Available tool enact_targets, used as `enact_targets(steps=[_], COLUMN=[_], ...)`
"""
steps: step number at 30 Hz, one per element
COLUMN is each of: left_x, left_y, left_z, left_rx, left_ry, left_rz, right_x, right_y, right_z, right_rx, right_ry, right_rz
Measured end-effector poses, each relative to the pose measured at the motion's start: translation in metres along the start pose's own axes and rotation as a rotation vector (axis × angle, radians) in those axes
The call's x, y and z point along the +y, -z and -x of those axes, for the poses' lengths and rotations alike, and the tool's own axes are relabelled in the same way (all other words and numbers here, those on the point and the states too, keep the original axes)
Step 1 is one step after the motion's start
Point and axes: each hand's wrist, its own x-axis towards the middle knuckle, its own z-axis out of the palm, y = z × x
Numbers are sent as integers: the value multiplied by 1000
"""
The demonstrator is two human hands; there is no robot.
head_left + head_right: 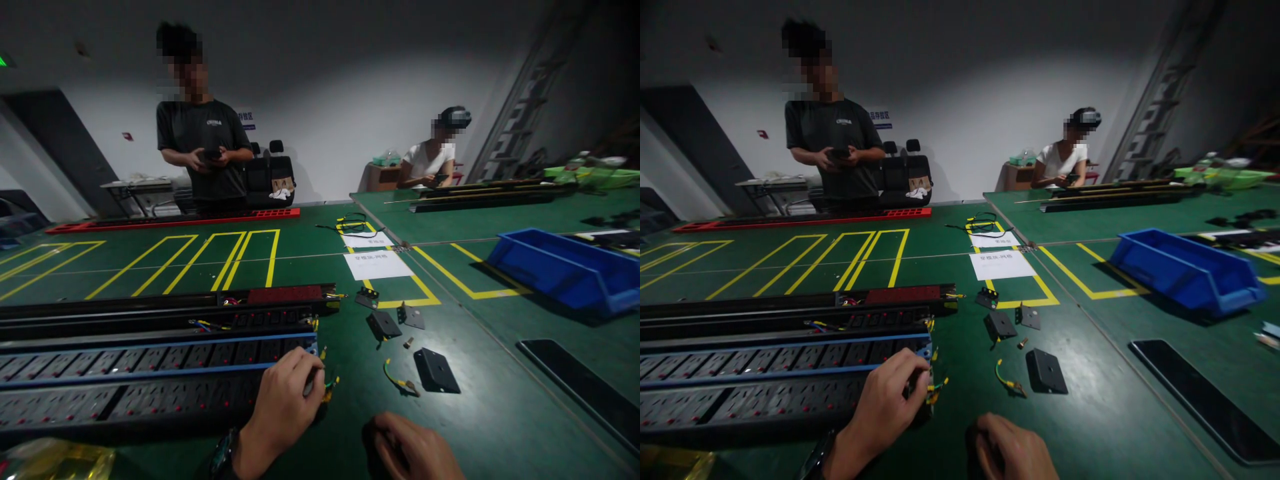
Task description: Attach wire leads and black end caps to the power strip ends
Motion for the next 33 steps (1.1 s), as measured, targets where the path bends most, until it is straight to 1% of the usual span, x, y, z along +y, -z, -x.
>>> enact_targets(steps=[5,10,13,18,21,24,27,30,33], left_x=[-1,-1,0,-1,-2,-3,-2,-1,0], left_y=[-2,-4,-4,-3,-3,-5,-6,-6,-5], left_z=[2,2,1,1,1,2,3,3,2], left_rx=[-71,-108,-125,-124,-119,-107,-78,-45,-45], left_ry=[-27,-46,-61,-89,-92,-102,-112,-104,-94], left_rz=[-44,-85,-140,-139,-115,-142,-173,-178,-179], right_x=[-1,-10,-12,-12,-14,-15,-13,-8,-4], right_y=[2,14,15,10,14,19,16,7,-1], right_z=[-6,-12,-12,-11,-12,-13,-12,-9,-6], right_rx=[71,22,11,35,-15,-59,-82,-44,20], right_ry=[67,75,65,52,41,26,-2,-22,-30], right_rz=[19,21,12,28,33,29,16,-5,-24])
